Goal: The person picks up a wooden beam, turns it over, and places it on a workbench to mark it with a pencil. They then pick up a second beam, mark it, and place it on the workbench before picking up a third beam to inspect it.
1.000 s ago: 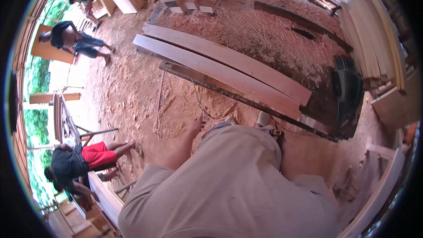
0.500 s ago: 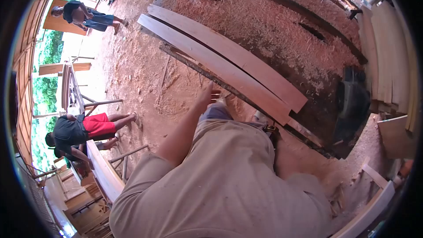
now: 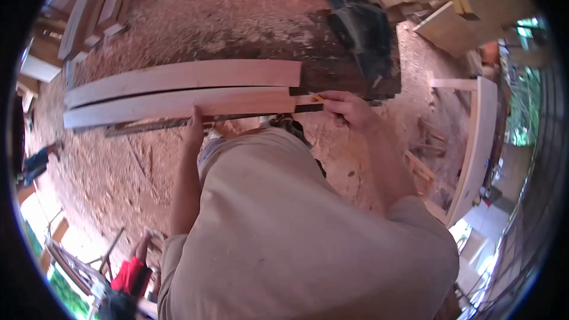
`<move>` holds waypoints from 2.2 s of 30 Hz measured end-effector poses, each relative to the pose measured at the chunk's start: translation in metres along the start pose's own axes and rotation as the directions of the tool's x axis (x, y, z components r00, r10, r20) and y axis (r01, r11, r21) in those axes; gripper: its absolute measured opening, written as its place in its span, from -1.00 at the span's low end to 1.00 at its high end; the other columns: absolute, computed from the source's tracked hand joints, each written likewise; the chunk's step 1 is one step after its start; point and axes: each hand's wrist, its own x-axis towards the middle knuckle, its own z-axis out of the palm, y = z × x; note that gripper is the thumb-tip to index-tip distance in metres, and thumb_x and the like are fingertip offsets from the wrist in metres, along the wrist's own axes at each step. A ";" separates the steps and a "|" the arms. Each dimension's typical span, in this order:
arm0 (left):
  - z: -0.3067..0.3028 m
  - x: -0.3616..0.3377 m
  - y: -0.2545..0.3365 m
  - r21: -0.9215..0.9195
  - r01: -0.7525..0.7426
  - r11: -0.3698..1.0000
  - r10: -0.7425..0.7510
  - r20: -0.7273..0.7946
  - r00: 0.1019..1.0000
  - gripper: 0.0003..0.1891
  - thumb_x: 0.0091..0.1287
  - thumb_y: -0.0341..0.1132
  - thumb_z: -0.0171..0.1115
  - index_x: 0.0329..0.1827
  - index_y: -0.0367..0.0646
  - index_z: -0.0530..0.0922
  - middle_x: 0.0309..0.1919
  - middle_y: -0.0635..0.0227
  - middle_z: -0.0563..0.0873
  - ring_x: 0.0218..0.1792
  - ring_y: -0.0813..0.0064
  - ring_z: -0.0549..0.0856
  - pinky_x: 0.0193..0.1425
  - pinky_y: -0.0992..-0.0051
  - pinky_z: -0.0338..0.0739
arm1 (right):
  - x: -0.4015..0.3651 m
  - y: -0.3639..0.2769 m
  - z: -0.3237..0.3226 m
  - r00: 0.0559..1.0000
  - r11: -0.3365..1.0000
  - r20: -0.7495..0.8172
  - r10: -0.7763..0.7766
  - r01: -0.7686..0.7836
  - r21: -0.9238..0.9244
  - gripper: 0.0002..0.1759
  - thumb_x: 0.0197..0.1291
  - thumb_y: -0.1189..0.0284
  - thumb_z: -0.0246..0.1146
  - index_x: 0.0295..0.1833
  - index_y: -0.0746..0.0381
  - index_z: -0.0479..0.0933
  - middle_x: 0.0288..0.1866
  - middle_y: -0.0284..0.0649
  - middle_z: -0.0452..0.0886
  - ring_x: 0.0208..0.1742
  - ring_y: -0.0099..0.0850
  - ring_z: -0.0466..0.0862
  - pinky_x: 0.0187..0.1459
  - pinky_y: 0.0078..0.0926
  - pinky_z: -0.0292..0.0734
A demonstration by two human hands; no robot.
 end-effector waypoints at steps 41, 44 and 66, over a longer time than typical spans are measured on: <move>-0.196 0.131 0.102 0.903 -0.022 0.430 0.748 -0.342 0.568 -0.76 0.33 -0.24 0.14 -0.07 -0.12 0.69 -0.01 0.40 0.71 0.14 0.17 0.55 0.23 0.09 0.32 | 0.388 -0.123 0.357 0.879 0.976 0.427 -0.215 0.211 0.056 -0.77 0.39 0.33 0.17 -0.24 0.24 0.64 -0.49 -0.41 0.52 -0.45 -0.64 0.47 -0.37 -0.56 0.36; -0.188 0.118 0.128 0.860 -0.063 0.506 0.754 -0.406 0.516 -0.83 0.29 -0.31 0.18 -0.20 -0.16 0.69 -0.11 0.30 0.73 0.03 0.12 0.62 0.21 0.14 0.40 | 0.401 -0.109 0.392 0.876 0.953 0.379 -0.298 0.295 0.068 -0.82 0.38 0.39 0.21 -0.11 0.24 0.67 -0.42 -0.44 0.57 -0.45 -0.61 0.49 -0.39 -0.53 0.38; -0.190 0.126 0.108 0.768 -0.055 0.638 0.668 -0.517 0.535 -0.70 0.43 -0.20 0.12 -0.23 -0.25 0.71 0.33 0.36 0.55 0.51 0.12 0.31 0.59 0.01 -0.04 | 0.352 -0.107 0.289 0.936 0.985 0.316 -0.155 0.171 -0.022 -0.70 0.46 0.30 0.12 0.00 0.31 0.60 -0.17 -0.29 0.67 -0.10 -0.51 0.63 -0.04 -0.49 0.51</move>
